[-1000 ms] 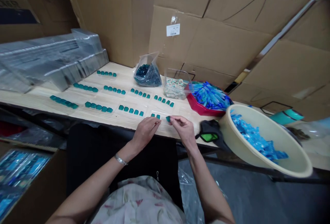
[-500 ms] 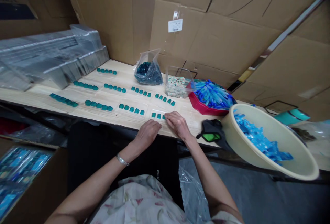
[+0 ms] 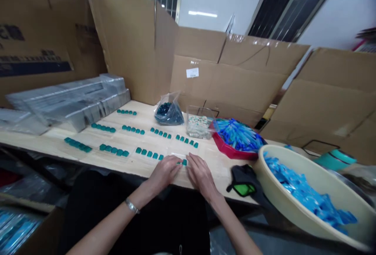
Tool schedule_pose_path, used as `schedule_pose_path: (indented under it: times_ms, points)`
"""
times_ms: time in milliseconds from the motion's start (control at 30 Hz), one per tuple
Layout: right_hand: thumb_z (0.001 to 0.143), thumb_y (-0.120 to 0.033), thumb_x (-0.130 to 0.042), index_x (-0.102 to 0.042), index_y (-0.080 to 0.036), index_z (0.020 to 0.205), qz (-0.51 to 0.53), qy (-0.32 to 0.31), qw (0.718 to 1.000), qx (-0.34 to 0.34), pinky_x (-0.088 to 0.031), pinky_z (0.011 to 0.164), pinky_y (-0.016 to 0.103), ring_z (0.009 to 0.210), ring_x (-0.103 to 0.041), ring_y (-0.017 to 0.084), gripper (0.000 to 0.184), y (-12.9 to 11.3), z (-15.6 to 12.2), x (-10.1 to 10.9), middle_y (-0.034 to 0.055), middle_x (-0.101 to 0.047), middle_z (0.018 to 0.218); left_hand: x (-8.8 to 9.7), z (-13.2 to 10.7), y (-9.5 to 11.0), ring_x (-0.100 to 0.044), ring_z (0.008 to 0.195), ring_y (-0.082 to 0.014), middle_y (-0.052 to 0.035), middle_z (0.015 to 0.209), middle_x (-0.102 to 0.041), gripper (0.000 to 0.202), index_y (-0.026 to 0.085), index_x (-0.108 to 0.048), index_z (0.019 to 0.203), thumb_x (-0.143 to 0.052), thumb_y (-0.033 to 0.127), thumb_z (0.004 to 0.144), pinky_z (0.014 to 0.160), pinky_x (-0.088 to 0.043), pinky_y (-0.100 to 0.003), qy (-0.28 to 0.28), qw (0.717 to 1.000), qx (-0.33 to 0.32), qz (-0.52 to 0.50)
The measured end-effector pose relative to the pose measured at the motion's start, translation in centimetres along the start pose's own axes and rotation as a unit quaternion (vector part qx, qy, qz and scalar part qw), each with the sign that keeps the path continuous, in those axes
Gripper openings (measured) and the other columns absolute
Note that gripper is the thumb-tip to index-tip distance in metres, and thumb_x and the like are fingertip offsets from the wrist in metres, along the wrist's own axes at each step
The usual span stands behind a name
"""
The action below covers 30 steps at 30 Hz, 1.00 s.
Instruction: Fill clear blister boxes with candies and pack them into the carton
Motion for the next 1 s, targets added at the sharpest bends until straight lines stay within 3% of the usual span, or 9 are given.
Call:
schedule_pose_path:
  times_ms: [200,300,367,467,567,633,733,833,1000]
  points:
    - [0.086,-0.012,-0.046,-0.056,-0.023,0.120,0.050,0.131,0.988,-0.059,-0.052,0.087,0.046,0.108,-0.059,0.026,0.037,3.4,-3.8,4.3,0.0124,-0.062,0.117,9.7,11.4,-6.0,-0.058,0.088,-0.0217,-0.0090,0.093,-0.065,0.015,0.020,-0.068,0.089,-0.056,0.020,0.078,0.087,-0.042,-0.033,0.130,0.987,0.061,0.077]
    - [0.086,-0.012,-0.046,-0.054,-0.026,0.122,0.058,0.148,0.984,-0.081,-0.053,0.084,0.048,0.107,-0.060,0.027,0.040,4.7,-5.6,4.5,0.0125,-0.061,0.119,12.1,17.1,-9.8,-0.056,0.095,-0.0238,-0.0114,0.091,-0.065,0.016,0.016,-0.066,0.082,-0.051,0.014,0.078,0.090,-0.039,-0.035,0.140,0.978,0.093,0.126]
    - [0.086,-0.012,-0.045,-0.053,-0.028,0.124,0.060,0.158,0.982,-0.086,-0.055,0.081,0.047,0.106,-0.061,0.028,0.042,5.1,-6.4,4.3,0.0122,-0.061,0.119,11.8,20.1,-12.2,-0.056,0.095,-0.0256,-0.0124,0.083,-0.065,0.012,0.014,-0.064,0.073,-0.053,0.013,0.076,0.088,-0.039,-0.036,0.110,0.976,0.114,0.150]
    - [0.085,-0.011,-0.046,-0.053,-0.030,0.126,0.054,0.160,0.983,-0.072,-0.056,0.078,0.044,0.104,-0.062,0.027,0.045,5.1,-6.9,3.8,0.0106,-0.062,0.118,9.3,23.3,-14.8,-0.058,0.094,-0.0266,-0.0122,0.081,-0.067,0.006,0.014,-0.065,0.071,-0.065,0.020,0.069,0.085,-0.040,-0.033,0.034,0.977,0.120,0.174]
    - [0.085,-0.011,-0.045,-0.053,-0.030,0.127,0.041,0.144,0.987,-0.057,-0.056,0.078,0.041,0.103,-0.062,0.027,0.047,5.0,-7.0,3.3,0.0096,-0.063,0.117,6.2,24.9,-16.5,-0.058,0.102,-0.0250,-0.0114,0.100,-0.067,0.037,0.015,-0.065,0.092,-0.076,0.028,0.058,0.087,-0.041,-0.029,-0.052,0.975,0.100,0.193]
    - [0.085,-0.010,-0.045,-0.053,-0.028,0.127,0.036,0.132,0.989,-0.047,-0.056,0.078,0.039,0.103,-0.063,0.025,0.047,4.9,-6.9,3.1,0.0096,-0.064,0.116,4.8,25.1,-17.5,-0.053,0.112,-0.0257,-0.0125,0.117,-0.061,0.057,0.016,-0.061,0.107,-0.078,0.032,0.055,0.093,-0.039,-0.031,-0.096,0.968,0.090,0.213]
    - [0.085,-0.009,-0.046,-0.057,-0.022,0.121,0.026,0.128,0.991,-0.023,-0.055,0.077,0.036,0.101,-0.063,0.023,0.040,4.3,-6.8,3.1,0.0107,-0.065,0.113,3.8,24.7,-18.8,-0.043,0.123,-0.0313,-0.0172,0.132,-0.049,0.069,0.015,-0.053,0.121,-0.075,0.034,0.059,0.102,-0.031,-0.041,-0.134,0.952,0.092,0.260]
    - [0.085,-0.008,-0.047,-0.060,-0.018,0.114,0.019,0.126,0.992,-0.017,-0.053,0.078,0.035,0.100,-0.062,0.022,0.033,3.9,-6.6,3.1,0.0119,-0.065,0.112,3.6,24.3,-19.7,-0.037,0.127,-0.0369,-0.0218,0.135,-0.043,0.071,0.012,-0.046,0.129,-0.070,0.036,0.066,0.104,-0.025,-0.048,-0.159,0.934,0.102,0.302]
    - [0.083,-0.003,-0.048,-0.060,-0.016,0.113,0.028,0.124,0.992,-0.024,-0.053,0.081,0.035,0.102,-0.061,0.022,0.034,3.5,-6.3,3.1,0.0129,-0.064,0.111,3.5,23.7,-20.3,-0.046,0.118,-0.0379,-0.0218,0.133,-0.045,0.083,0.015,-0.039,0.135,-0.072,0.045,0.065,0.098,-0.035,-0.047,-0.202,0.917,0.118,0.324]
Point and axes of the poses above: each hand's wrist, its own z-axis towards the middle knuckle, its own x-axis out of the back of the hand, y = z × x, the point moved 10 cm from there along z, towards the middle knuckle
